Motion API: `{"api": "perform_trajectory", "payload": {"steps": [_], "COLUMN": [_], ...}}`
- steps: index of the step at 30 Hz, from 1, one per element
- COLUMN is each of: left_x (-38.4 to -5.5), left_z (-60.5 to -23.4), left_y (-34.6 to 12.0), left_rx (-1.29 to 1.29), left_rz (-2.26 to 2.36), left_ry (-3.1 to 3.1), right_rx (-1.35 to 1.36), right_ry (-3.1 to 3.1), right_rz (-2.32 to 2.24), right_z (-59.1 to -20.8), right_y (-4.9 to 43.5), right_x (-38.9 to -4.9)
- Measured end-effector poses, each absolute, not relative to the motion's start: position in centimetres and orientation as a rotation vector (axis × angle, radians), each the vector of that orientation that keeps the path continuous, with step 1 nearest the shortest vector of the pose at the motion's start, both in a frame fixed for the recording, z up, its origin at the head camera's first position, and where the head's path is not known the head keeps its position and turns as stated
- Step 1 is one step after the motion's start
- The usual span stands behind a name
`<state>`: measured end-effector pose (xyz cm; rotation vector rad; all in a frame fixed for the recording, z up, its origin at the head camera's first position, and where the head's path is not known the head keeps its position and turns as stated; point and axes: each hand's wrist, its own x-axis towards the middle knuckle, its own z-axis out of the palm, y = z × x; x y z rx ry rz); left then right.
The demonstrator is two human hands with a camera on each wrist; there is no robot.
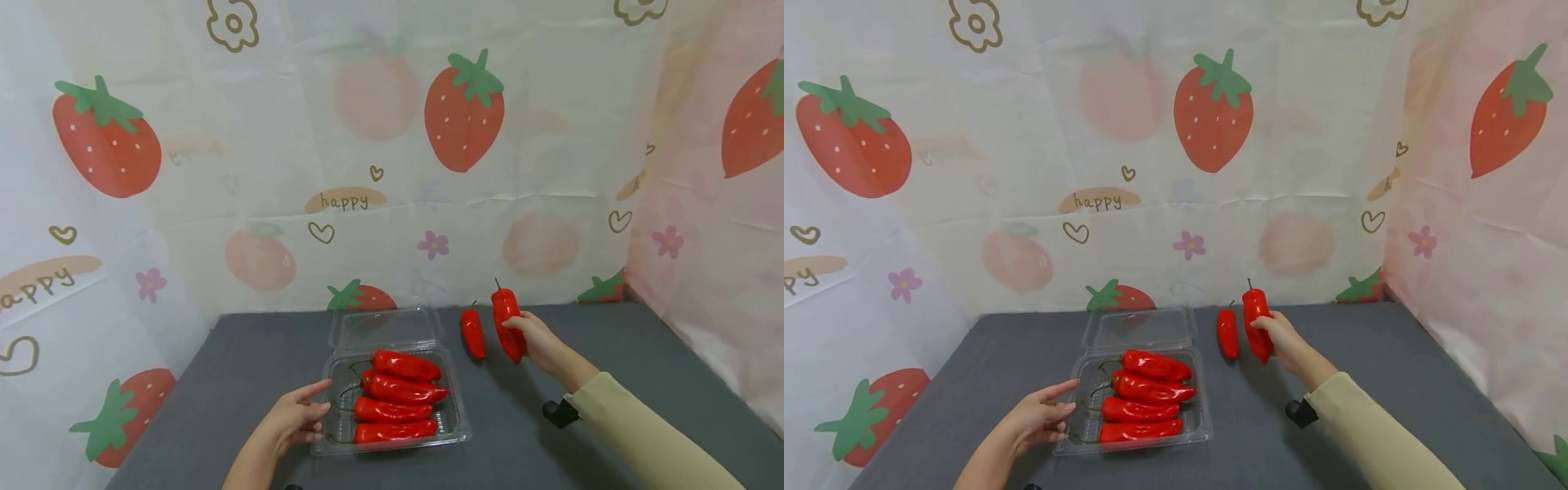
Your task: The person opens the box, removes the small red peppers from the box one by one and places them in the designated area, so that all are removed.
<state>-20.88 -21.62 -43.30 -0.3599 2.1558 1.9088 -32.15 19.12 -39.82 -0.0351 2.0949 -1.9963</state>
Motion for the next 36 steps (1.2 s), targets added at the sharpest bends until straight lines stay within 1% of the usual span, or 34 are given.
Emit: {"api": "perform_trajectory", "payload": {"steps": [11, 23, 36], "left_x": [-20.9, -20.8, -20.8], "left_z": [-43.2, -43.4, -43.5], "left_y": [-21.8, -22.0, -22.0], "left_rx": [-0.361, -0.329, -0.344], "left_rz": [1.91, 1.931, 1.911], "left_ry": [2.162, 2.125, 2.134], "right_rx": [0.013, 0.203, 0.228], "right_ry": [2.111, 2.211, 2.329], "right_rz": [-1.992, -1.869, -1.729], "right_z": [-41.6, -43.6, -45.1], "right_y": [19.9, 20.1, 20.6], "right_x": [-34.3, -36.3, -37.1]}}
